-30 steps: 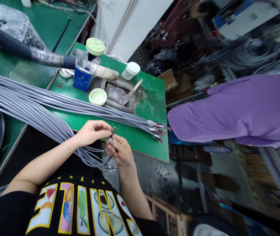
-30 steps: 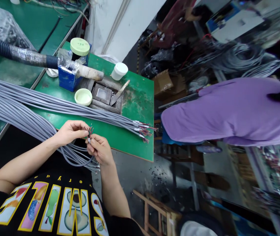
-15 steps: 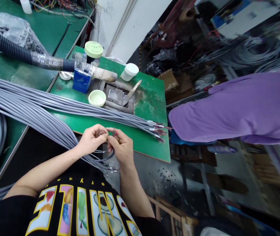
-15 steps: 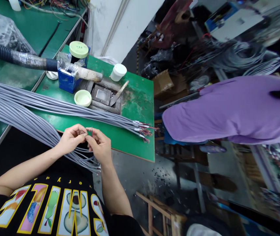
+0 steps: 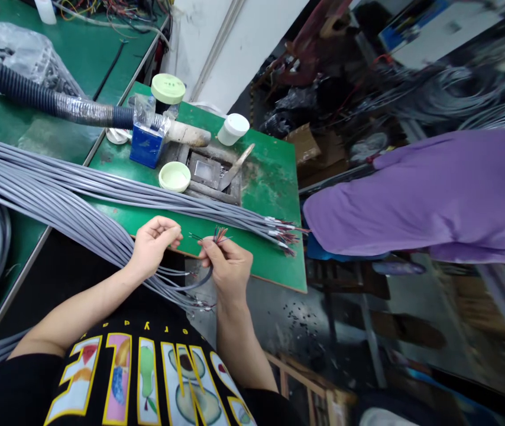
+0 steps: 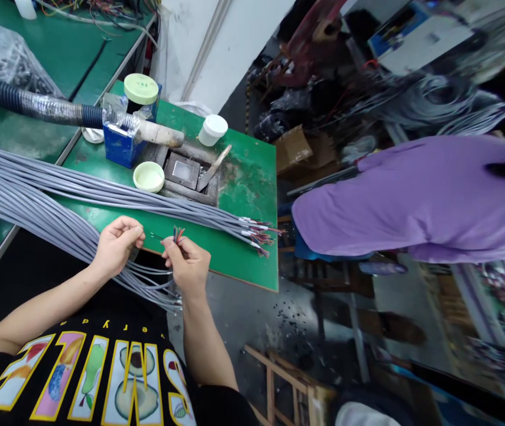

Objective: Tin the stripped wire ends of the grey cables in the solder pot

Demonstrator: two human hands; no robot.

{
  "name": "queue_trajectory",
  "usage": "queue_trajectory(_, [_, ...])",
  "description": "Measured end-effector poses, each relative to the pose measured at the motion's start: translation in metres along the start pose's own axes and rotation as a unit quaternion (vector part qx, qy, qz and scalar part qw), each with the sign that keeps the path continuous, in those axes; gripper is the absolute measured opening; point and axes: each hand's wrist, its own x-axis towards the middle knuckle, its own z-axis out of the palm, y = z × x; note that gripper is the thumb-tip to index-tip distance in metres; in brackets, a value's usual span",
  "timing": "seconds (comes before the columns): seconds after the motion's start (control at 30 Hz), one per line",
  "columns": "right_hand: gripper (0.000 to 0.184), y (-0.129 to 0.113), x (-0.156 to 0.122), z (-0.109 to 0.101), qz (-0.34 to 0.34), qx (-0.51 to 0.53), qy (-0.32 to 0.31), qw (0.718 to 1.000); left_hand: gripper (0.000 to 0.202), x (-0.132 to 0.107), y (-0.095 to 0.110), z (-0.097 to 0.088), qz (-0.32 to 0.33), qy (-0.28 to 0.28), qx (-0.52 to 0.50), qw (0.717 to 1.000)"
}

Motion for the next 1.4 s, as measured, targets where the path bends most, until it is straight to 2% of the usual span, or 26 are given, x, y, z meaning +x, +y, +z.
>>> queue_trajectory(0.07, [0.016, 0.000, 0.001, -0.001, 0.003, 0.007, 0.005, 1.000, 0.024, 0.001, -0.001, -0.003, -0.033, -0.011, -0.006, 0.999])
queue_trajectory(0.2, [0.016, 0.001, 0.001, 0.001, -0.008, 0.003, -0.004, 1.000, 0.032, -0.001, -0.005, -0.004, -0.087, -0.083, 0.022, 0.993])
queue_trajectory(0.27, [0.015, 0.002, 0.000, 0.002, -0.013, -0.005, -0.012, 1.000, 0.035, -0.001, -0.005, -0.002, -0.082, -0.113, 0.040, 0.989])
queue_trajectory(0.33, [0.014, 0.002, 0.000, 0.003, -0.018, -0.014, -0.021, 1.000, 0.037, -0.001, -0.004, -0.001, -0.050, -0.130, 0.063, 0.988])
queue_trajectory(0.5, [0.016, 0.001, 0.002, 0.003, -0.032, -0.040, -0.037, 0.998, 0.032, -0.004, -0.001, -0.003, 0.101, -0.095, 0.186, 0.973])
queue_trajectory(0.57, [0.017, 0.000, 0.002, 0.003, -0.039, -0.055, -0.041, 0.997, 0.029, -0.006, -0.002, -0.005, 0.127, -0.081, 0.217, 0.964])
queue_trajectory(0.77, [0.020, -0.001, 0.004, 0.005, -0.087, -0.104, -0.065, 0.989, 0.026, -0.009, -0.006, -0.011, 0.177, -0.053, 0.225, 0.957])
queue_trajectory(0.93, [0.019, -0.007, 0.014, 0.007, -0.130, -0.130, -0.084, 0.979, 0.028, -0.007, -0.001, -0.012, 0.184, -0.035, 0.215, 0.959])
queue_trajectory(1.1, [0.019, -0.018, 0.026, 0.010, -0.143, -0.136, -0.093, 0.976, 0.034, -0.003, -0.001, -0.008, 0.120, -0.042, 0.127, 0.984])
queue_trajectory(1.2, [0.021, -0.027, 0.039, 0.011, -0.156, -0.135, -0.078, 0.975, 0.032, -0.001, -0.001, -0.008, 0.114, -0.044, 0.126, 0.985])
queue_trajectory(1.3, [0.028, -0.038, 0.062, 0.012, -0.163, -0.172, -0.074, 0.969, 0.023, 0.002, 0.001, -0.015, 0.167, -0.042, 0.210, 0.962])
queue_trajectory(1.4, [0.030, -0.045, 0.095, 0.018, -0.164, -0.246, -0.119, 0.948, 0.012, 0.008, 0.001, -0.027, 0.267, -0.061, 0.349, 0.896])
